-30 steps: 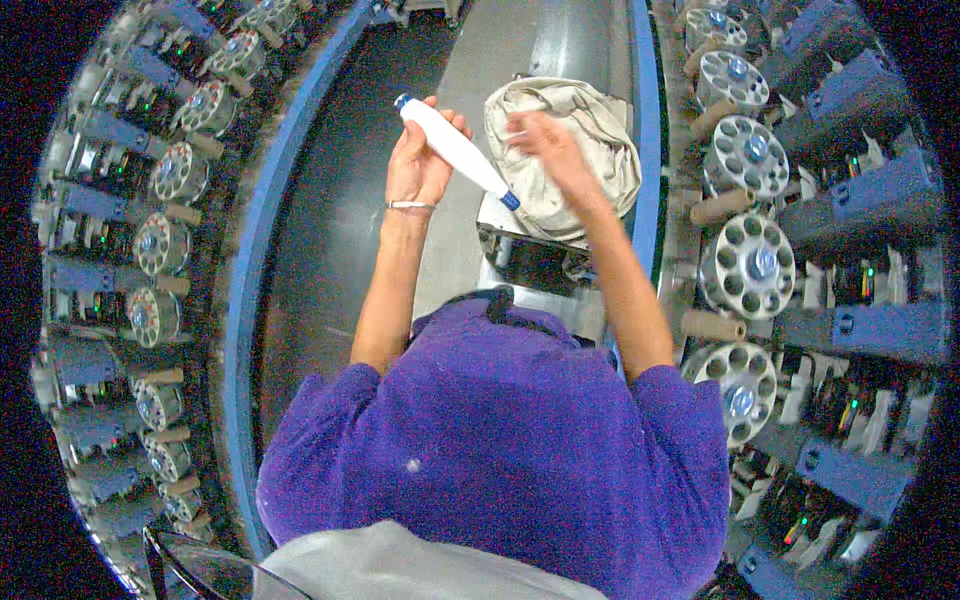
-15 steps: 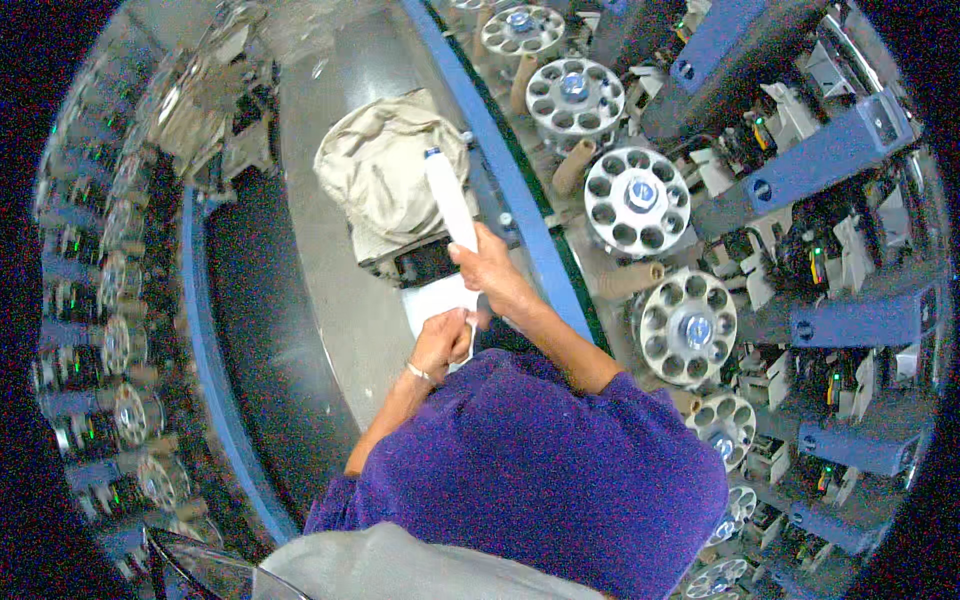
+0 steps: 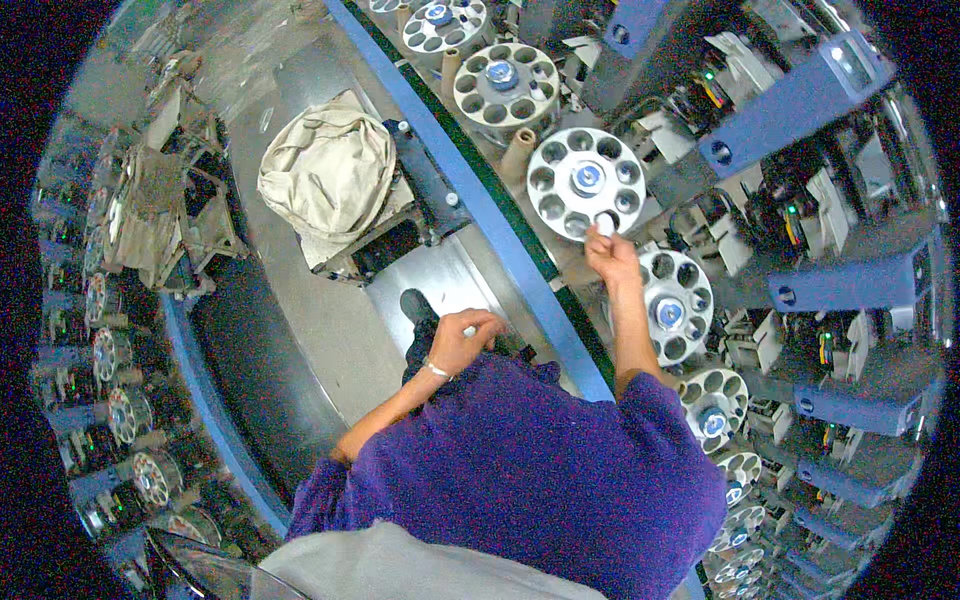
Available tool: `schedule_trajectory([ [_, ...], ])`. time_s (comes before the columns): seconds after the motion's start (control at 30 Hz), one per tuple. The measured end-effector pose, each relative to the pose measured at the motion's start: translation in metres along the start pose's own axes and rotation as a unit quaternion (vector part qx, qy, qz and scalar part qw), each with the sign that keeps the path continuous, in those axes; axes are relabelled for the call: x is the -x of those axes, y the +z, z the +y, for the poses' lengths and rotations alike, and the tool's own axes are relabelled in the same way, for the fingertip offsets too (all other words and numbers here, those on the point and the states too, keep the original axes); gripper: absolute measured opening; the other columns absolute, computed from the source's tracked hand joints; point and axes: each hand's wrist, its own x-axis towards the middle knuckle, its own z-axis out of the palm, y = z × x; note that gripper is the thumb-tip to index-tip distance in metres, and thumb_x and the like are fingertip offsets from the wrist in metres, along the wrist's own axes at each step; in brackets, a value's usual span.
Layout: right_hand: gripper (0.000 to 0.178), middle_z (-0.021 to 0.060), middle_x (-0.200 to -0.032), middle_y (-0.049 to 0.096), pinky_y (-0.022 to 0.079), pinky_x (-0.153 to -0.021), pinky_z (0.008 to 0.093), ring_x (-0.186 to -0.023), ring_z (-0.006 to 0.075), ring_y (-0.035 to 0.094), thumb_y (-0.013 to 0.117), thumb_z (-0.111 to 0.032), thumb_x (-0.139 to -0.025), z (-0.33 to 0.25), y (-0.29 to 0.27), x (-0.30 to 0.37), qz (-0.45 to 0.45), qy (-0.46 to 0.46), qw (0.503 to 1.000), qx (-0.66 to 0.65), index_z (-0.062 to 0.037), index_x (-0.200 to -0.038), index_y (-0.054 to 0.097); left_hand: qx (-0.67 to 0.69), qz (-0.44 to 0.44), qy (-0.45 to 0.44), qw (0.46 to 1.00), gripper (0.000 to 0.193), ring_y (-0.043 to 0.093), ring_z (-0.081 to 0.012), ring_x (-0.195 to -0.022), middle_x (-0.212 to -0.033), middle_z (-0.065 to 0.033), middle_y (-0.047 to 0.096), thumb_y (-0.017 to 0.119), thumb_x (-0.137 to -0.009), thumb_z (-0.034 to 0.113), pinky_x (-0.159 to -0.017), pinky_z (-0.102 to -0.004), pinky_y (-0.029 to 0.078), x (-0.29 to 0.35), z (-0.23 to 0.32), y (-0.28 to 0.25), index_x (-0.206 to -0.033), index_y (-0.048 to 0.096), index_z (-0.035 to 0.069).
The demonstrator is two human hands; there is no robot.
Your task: The person repeatedly picks up white spools from a cloth bag and inserts them into slots on a circular machine rotor. They continue this process along the machine line, occasionally moving to a different bag and interacting with a coworker.
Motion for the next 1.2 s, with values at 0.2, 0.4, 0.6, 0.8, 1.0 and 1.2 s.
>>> schedule_trajectory([
  [0.2, 0.015, 0.0036, -0.08, 0.065, 0.04, -0.047, 0.0284, -0.053, 0.0116, 0.048, 0.058, -0.012, -0.09, -0.016, 0.011, -0.02, 0.146, -0.587, 0.581, 0.545, -0.0028, -0.086, 0.068, -0.104, -0.046, -0.001, 0.994, 0.014, 0.065, -0.0216, -0.067, -0.073, -0.0087, 0.068, 0.068, -0.081, 0.019, -0.061, -0.034, 0.049, -0.094, -0.024, -0.082, -0.086, 0.072, 0.007],
  [0.4, 0.039, 0.0131, -0.091, 0.062, 0.045, -0.081, 0.0435, -0.087, 0.0291, 0.06, 0.074, -0.046, -0.069, -0.049, 0.055, -0.098, 0.382, -0.327, 0.133, 0.854, -0.0103, -0.085, 0.071, -0.163, -0.02, 0.123, 0.979, 0.017, 0.062, -0.026, -0.096, -0.099, -0.0099, 0.066, 0.066, -0.079, 0.01, -0.084, -0.0375, 0.049, -0.181, -0.059, -0.175, -0.096, 0.069, 0.009],
  [0.6, 0.066, 0.0127, -0.138, 0.042, 0.036, -0.09, 0.0568, -0.122, 0.0366, 0.041, 0.08, -0.022, -0.06, 0.017, 0.135, -0.199, 0.367, -0.362, -0.134, 0.846, -0.0197, -0.121, 0.055, -0.14, 0.046, 0.044, 0.988, 0.019, 0.06, -0.0291, -0.098, -0.103, -0.01, 0.062, 0.065, -0.079, 0.009, -0.085, -0.038, 0.049, -0.265, -0.111, -0.257, -0.098, 0.067, 0.01],
  [0.8, 0.052, 0.0148, -0.117, 0.058, 0.04, -0.096, 0.0448, -0.11, 0.0351, 0.052, 0.075, -0.008, -0.065, 0.268, 0.219, -0.424, -0.231, -0.464, 0.096, 0.85, -0.0087, -0.115, 0.059, -0.172, 0.097, 0.098, 0.975, 0.016, 0.062, -0.0279, -0.093, -0.099, -0.0083, 0.064, 0.064, -0.082, 0.012, -0.081, -0.0368, 0.05, -0.379, -0.157, -0.402, -0.098, 0.067, 0.009],
  [1.0, 0.092, 0.0184, -0.137, 0.043, 0.049, -0.091, 0.0372, -0.118, 0.0316, 0.052, 0.08, -0.035, -0.076, 0.5, 0.197, -0.643, -0.03, 0.323, 0.577, 0.749, 0.0011, -0.143, 0.029, -0.28, 0.436, -0.142, 0.843, 0.022, 0.062, -0.0325, -0.094, -0.101, -0.015, 0.066, 0.058, -0.084, 0.013, -0.081, -0.0403, 0.049, -0.378, -0.327, -0.601, -0.104, 0.067, 0.01],
  [1.2, 0.088, 0.0141, -0.14, 0.037, 0.043, -0.095, 0.0462, -0.119, 0.0343, 0.043, 0.082, -0.047, -0.07, 0.599, 0.226, -0.791, 0.146, 0.38, 0.668, 0.623, -0.0074, -0.136, 0.039, -0.22, 0.271, -0.709, 0.613, 0.028, 0.063, -0.0337, -0.098, -0.106, -0.0173, 0.065, 0.05, -0.084, 0.027, -0.081, -0.0432, 0.051, -0.097, -0.384, -0.524, -0.098, 0.068, 0.011],
])
